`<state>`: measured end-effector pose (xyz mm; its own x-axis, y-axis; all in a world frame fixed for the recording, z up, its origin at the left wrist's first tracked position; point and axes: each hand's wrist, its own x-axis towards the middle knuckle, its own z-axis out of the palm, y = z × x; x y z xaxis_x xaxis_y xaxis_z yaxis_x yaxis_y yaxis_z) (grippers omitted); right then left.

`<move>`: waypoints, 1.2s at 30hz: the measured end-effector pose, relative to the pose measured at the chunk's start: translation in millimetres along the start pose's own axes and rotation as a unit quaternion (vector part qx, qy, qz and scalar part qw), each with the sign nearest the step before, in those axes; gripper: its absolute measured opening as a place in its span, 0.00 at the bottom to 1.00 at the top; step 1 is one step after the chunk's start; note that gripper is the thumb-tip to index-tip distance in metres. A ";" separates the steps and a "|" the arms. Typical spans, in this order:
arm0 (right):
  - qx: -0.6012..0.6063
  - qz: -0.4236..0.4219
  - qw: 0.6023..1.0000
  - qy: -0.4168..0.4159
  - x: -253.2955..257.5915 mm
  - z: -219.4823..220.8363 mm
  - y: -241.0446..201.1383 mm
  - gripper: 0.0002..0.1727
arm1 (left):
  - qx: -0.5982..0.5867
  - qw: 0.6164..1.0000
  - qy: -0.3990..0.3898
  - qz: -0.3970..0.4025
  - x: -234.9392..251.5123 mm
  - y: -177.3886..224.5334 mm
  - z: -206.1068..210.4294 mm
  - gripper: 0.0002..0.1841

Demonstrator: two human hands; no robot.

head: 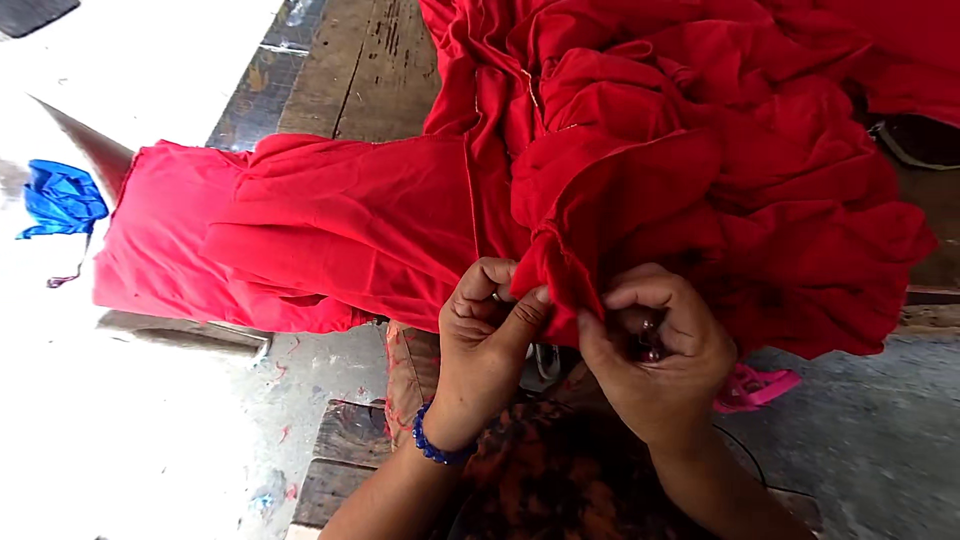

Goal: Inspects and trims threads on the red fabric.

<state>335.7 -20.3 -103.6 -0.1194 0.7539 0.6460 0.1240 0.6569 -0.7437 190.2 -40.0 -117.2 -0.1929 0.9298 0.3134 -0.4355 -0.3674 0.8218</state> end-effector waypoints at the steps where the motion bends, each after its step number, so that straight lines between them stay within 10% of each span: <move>1: -0.004 -0.011 1.000 0.006 -0.3 -0.9 1.2 0.13 | 0.015 1.000 0.019 0.003 -0.2 1.0 0.6 0.09; 12: 0.001 -0.050 0.999 0.002 -5.6 -3.0 7.5 0.08 | -0.025 0.985 0.155 -0.070 3.3 21.2 8.1 0.11; 19: 0.007 -0.033 0.999 -0.016 -5.9 -5.5 8.7 0.09 | -0.174 0.975 0.058 -0.123 2.3 26.6 3.3 0.12; 25: 0.001 -0.054 0.998 -0.025 -4.2 -10.3 6.4 0.10 | -0.195 0.975 -0.067 -0.080 4.5 25.1 0.9 0.38; 36: 0.012 -0.063 0.998 -0.021 -3.1 -17.8 7.6 0.09 | -0.033 0.999 0.011 -0.017 0.3 19.9 18.5 0.05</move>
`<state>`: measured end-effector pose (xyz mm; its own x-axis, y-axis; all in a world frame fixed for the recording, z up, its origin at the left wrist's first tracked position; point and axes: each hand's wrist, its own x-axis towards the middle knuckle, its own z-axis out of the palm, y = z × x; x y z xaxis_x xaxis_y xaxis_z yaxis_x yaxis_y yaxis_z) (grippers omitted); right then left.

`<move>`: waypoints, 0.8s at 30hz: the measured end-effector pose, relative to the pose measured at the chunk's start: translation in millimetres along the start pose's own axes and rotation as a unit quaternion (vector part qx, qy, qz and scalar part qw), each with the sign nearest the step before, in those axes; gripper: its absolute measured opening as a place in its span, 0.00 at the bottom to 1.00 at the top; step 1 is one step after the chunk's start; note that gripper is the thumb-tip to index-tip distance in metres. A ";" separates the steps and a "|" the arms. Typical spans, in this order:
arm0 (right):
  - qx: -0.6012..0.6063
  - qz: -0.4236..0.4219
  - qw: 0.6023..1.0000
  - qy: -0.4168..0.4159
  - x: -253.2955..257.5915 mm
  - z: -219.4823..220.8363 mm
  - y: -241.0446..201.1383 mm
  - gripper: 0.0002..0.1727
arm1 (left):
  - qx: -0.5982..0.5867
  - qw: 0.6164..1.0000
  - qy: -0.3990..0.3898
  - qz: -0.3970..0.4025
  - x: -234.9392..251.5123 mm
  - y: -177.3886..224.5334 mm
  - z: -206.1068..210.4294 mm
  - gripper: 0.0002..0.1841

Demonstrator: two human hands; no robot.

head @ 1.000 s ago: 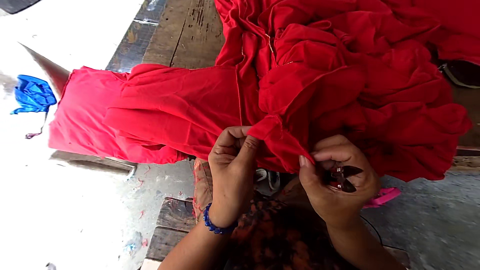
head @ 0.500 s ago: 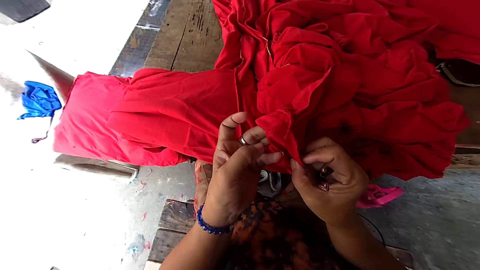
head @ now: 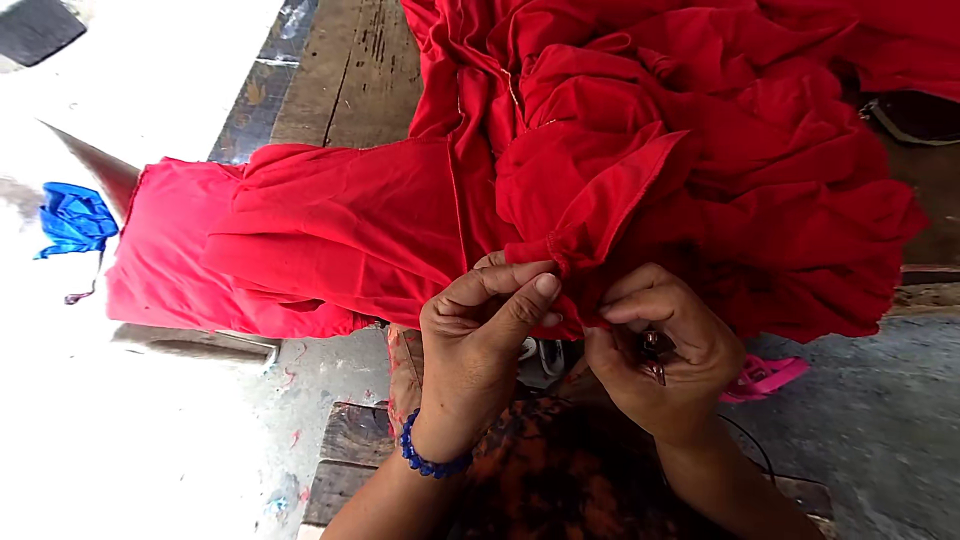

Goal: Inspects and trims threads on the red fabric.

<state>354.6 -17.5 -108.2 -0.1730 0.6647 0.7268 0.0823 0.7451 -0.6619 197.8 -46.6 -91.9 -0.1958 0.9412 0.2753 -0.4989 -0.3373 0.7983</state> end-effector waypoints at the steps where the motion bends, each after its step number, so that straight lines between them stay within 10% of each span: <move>1: 0.006 0.007 1.000 -0.002 0.2 -1.1 -0.1 0.10 | 0.007 1.000 -0.002 0.009 -0.1 -0.5 0.5 0.05; 24: -0.325 -0.056 0.944 0.013 5.8 -12.8 -32.9 0.16 | 0.178 0.958 -0.078 0.212 -12.4 -13.0 15.7 0.02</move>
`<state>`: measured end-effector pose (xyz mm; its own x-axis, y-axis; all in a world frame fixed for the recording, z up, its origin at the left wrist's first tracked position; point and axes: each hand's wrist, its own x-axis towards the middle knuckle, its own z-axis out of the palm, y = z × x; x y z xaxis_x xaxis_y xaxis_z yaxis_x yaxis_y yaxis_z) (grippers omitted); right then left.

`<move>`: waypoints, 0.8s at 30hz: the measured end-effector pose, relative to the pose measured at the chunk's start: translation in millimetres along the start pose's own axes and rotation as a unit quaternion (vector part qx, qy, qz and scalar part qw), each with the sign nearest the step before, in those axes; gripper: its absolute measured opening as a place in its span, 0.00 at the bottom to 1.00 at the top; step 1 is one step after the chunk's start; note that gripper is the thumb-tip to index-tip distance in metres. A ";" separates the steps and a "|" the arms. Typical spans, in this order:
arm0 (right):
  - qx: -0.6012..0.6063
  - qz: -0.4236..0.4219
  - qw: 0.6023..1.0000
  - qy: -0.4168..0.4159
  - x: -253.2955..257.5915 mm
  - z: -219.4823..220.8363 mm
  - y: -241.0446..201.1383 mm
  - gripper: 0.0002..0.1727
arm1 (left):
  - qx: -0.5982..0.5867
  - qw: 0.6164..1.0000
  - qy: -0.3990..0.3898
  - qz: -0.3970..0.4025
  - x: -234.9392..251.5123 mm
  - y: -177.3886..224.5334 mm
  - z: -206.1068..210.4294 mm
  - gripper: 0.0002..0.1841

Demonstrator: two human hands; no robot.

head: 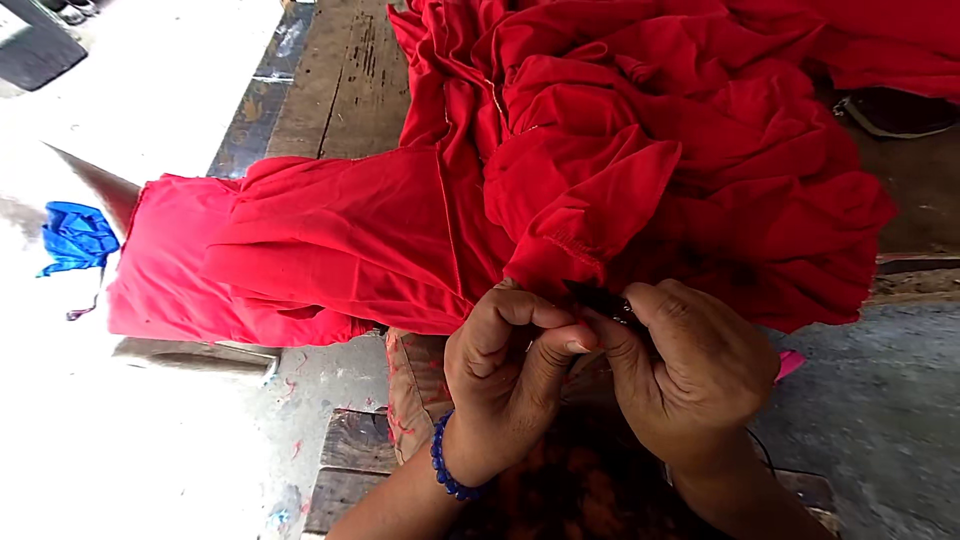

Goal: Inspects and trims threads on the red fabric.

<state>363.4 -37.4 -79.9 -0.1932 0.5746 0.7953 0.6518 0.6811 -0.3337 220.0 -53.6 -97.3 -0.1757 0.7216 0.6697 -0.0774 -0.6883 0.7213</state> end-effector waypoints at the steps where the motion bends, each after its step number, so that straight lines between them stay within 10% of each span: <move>1: 0.006 0.009 1.000 -0.002 -0.6 0.2 1.0 0.16 | 0.001 1.000 0.001 -0.005 -1.0 -0.6 -0.3 0.03; 5: 0.098 0.079 0.992 0.006 -1.2 0.9 13.6 0.13 | 0.004 0.997 0.068 -0.024 13.2 1.1 -31.8 0.11; 9: 0.184 0.148 0.970 0.061 -1.4 -3.2 44.0 0.07 | 0.206 0.964 0.165 0.036 53.0 6.0 -172.2 0.28; 12: 0.187 0.214 0.953 0.100 -3.8 -8.0 67.7 0.03 | 0.429 0.861 0.275 0.003 91.2 26.8 -256.8 0.18; 15: 0.194 0.270 0.935 0.126 -6.0 -10.4 82.5 0.02 | 0.548 0.743 0.323 -0.209 122.3 33.8 -286.1 0.22; 20: 0.232 0.328 0.899 0.175 -4.5 -14.9 87.6 0.06 | 0.562 0.705 0.170 -0.399 85.3 -39.0 -385.9 0.37; 24: 0.252 0.322 0.874 0.262 0.1 -30.0 93.3 0.13 | 0.657 0.580 0.135 -0.461 99.0 -53.6 -375.4 0.32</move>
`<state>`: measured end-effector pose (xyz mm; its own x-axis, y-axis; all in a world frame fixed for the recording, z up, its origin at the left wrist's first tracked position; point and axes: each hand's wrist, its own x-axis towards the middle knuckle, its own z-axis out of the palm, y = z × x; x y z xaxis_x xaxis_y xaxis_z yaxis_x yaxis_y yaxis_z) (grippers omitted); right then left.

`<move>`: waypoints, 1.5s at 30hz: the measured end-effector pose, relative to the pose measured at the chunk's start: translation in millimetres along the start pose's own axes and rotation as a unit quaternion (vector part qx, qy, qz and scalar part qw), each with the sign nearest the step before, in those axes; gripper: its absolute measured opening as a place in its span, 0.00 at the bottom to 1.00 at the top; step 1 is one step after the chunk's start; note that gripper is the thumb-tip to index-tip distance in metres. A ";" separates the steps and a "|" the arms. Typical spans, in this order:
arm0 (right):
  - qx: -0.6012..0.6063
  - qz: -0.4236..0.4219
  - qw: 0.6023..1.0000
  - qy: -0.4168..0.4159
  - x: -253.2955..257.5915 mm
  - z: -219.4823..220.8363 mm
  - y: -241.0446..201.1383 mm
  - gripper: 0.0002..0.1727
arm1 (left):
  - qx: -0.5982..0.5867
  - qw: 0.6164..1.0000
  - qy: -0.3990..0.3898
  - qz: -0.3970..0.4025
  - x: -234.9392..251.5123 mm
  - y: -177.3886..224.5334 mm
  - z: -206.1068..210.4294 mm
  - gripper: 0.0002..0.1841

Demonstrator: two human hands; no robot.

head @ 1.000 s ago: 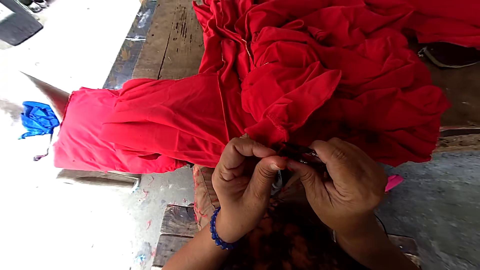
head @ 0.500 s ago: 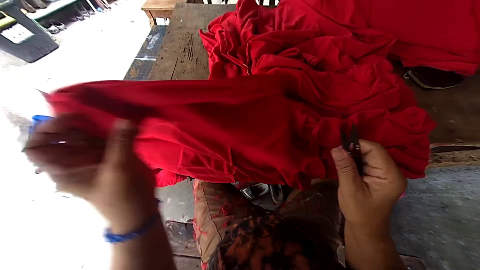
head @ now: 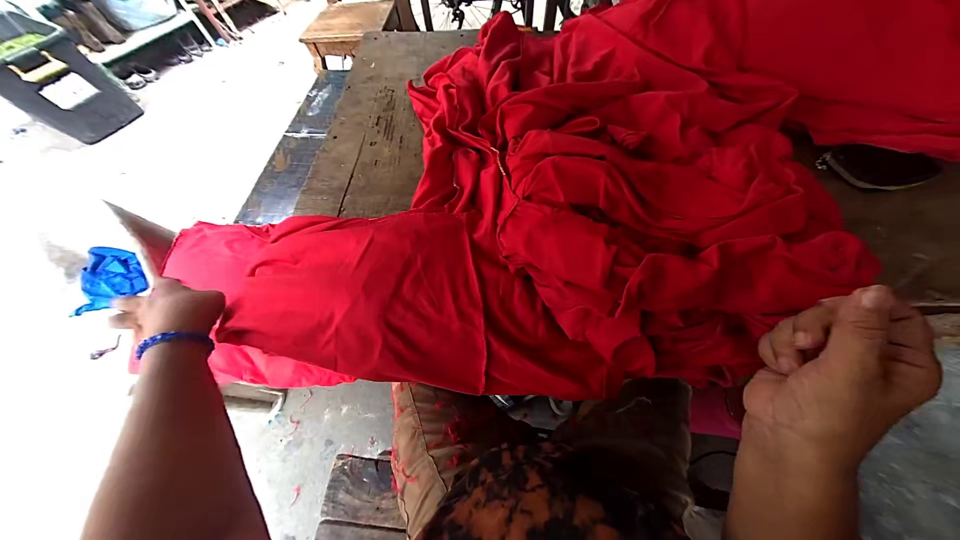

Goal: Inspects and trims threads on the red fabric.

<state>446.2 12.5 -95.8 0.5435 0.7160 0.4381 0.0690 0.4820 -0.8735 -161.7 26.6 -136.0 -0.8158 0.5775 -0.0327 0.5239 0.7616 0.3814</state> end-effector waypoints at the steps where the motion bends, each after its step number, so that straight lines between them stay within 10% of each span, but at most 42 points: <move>1: 0.017 -0.012 0.999 0.026 3.0 -1.8 -1.6 0.15 | -0.003 0.998 0.055 0.029 -3.0 12.8 -5.4 0.35; 4: 0.058 -0.036 0.995 0.077 5.2 -8.2 -4.3 0.17 | -0.096 0.926 0.178 0.319 -25.5 69.7 -8.2 0.28; 9: 0.115 -0.077 0.986 0.092 -0.3 -11.1 -2.6 0.15 | -0.278 0.721 -0.082 0.630 -230.0 233.5 -7.7 0.14; 13: 0.106 -0.113 0.984 0.083 0.2 -28.5 -1.7 0.12 | -0.233 0.611 -0.137 0.744 -318.7 304.9 37.9 0.12; 19: 0.078 -0.124 0.984 0.105 0.3 -51.2 0.6 0.13 | -0.026 0.665 -0.209 0.717 -392.0 377.2 68.9 0.19; 28: 0.104 -0.060 0.992 0.048 8.9 -38.5 16.2 0.11 | -0.414 0.543 -0.220 0.697 -431.7 376.7 65.3 0.04; 32: 0.128 0.053 0.988 0.073 15.3 -28.0 28.2 0.10 | -0.382 0.500 -0.271 0.729 -423.0 386.2 66.1 0.09; 34: 0.131 0.102 0.981 0.100 20.0 -25.3 32.4 0.05 | -0.354 0.532 -0.238 0.732 -413.4 395.9 79.5 0.14; 39: 0.134 0.139 0.968 0.159 25.8 -20.0 33.9 0.07 | -0.098 0.752 -0.209 0.618 -388.8 428.7 74.7 0.28; 45: 0.079 0.150 0.981 0.099 25.5 -22.6 28.7 0.07 | -0.128 0.713 -0.258 0.639 -375.5 449.0 73.0 0.12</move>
<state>480.9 33.2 -114.5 0.6719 0.7334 0.1039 -0.2398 0.3481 -0.9063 397.8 173.2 -19.9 0.5214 0.8336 0.1824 0.6432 -0.5244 0.5580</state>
